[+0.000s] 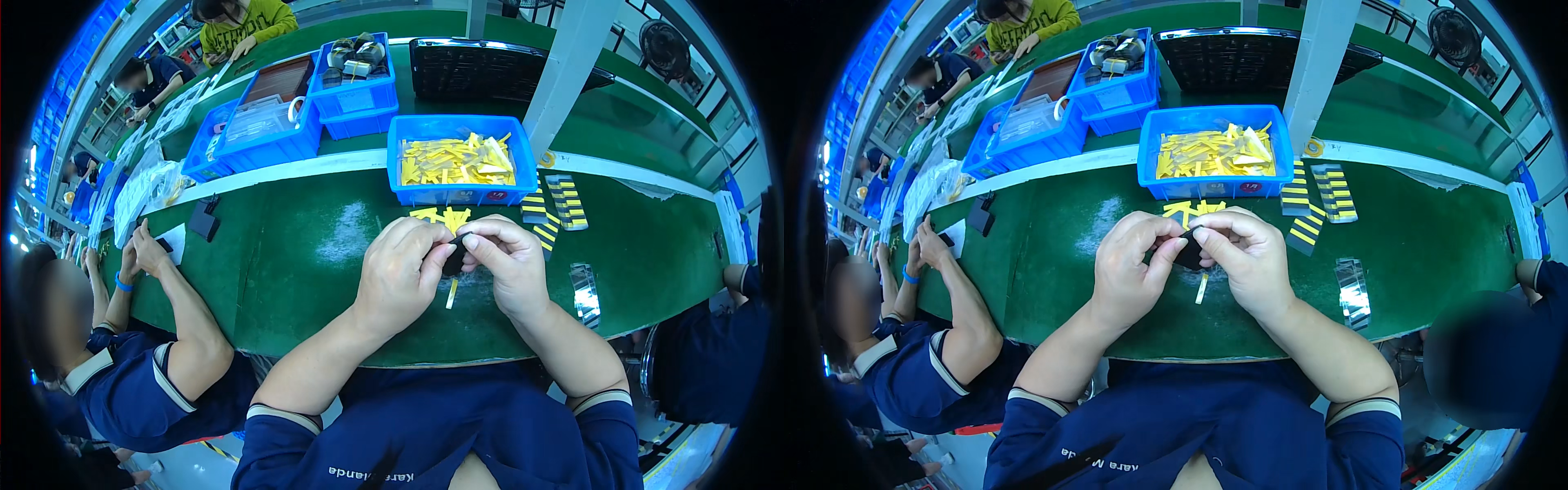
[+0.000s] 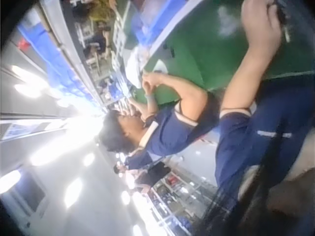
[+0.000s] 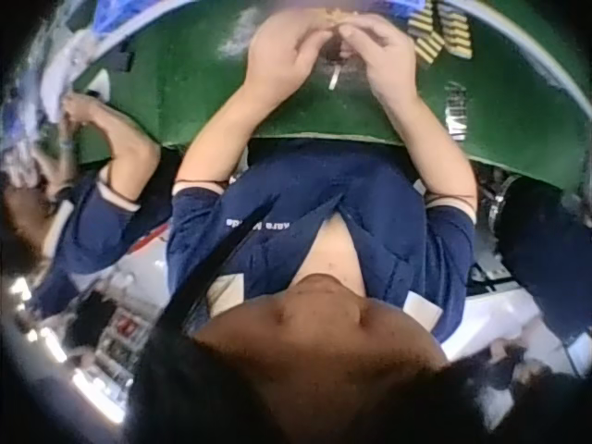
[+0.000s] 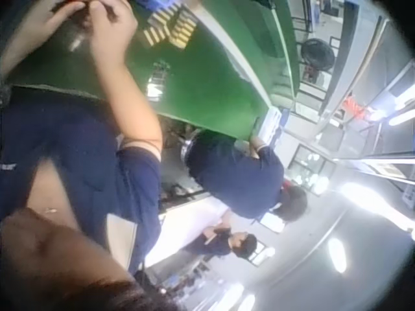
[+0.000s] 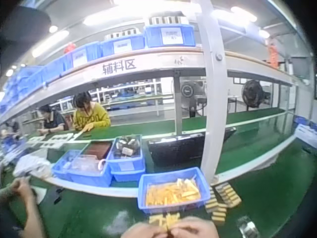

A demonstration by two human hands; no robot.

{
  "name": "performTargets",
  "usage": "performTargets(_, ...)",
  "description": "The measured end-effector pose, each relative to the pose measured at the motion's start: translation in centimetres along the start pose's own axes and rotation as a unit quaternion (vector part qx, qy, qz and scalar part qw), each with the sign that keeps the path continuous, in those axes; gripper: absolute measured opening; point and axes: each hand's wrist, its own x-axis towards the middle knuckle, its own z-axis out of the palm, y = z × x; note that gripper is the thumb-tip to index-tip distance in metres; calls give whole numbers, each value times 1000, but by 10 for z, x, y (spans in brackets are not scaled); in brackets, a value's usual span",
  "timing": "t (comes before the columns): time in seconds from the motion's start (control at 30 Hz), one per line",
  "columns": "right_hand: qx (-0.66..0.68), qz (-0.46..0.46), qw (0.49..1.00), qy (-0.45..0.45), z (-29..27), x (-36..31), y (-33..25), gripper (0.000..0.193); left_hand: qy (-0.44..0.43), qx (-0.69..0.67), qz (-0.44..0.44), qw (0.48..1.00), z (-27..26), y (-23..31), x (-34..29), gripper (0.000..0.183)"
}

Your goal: The person applies yellow adhesive strips to small black rectangular components at a factory workstation. They repeatedly pick up a black piece, attach a yellow strip, and place the finished unit into a growing stack on the table. The process continues with consistent hand movements and organized placement of completed items.

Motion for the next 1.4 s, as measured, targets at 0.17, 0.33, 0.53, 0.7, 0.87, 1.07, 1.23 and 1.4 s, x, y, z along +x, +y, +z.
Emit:
performTargets(0.17,7,-23,1000,17,2,-1,-1,12,33,-7,24,999,2,0,1,12)
performTargets(0.33,36,-24,998,39,0,-1,-5,12,14,-74,-78,994,-4,2,1,13)
performTargets(0.53,28,-38,998,42,-3,0,-5,13,20,-110,-93,989,-6,-2,1,11)
performTargets(0.7,-20,-69,997,29,1,-2,-9,12,11,-111,-89,990,-12,-1,1,9)
performTargets(0.87,-84,-83,993,2,1,-3,-13,11,27,-57,-22,998,-14,-3,2,8)
performTargets(1.07,-126,-87,988,-28,-3,-1,-15,12,19,8,50,999,-14,4,2,13)
performTargets(1.23,-170,-98,980,-40,-6,1,-20,10,24,5,72,997,-12,2,1,18)
performTargets(1.4,-140,-127,982,-14,-5,-2,-21,10,32,-100,-6,994,-11,5,-1,30)
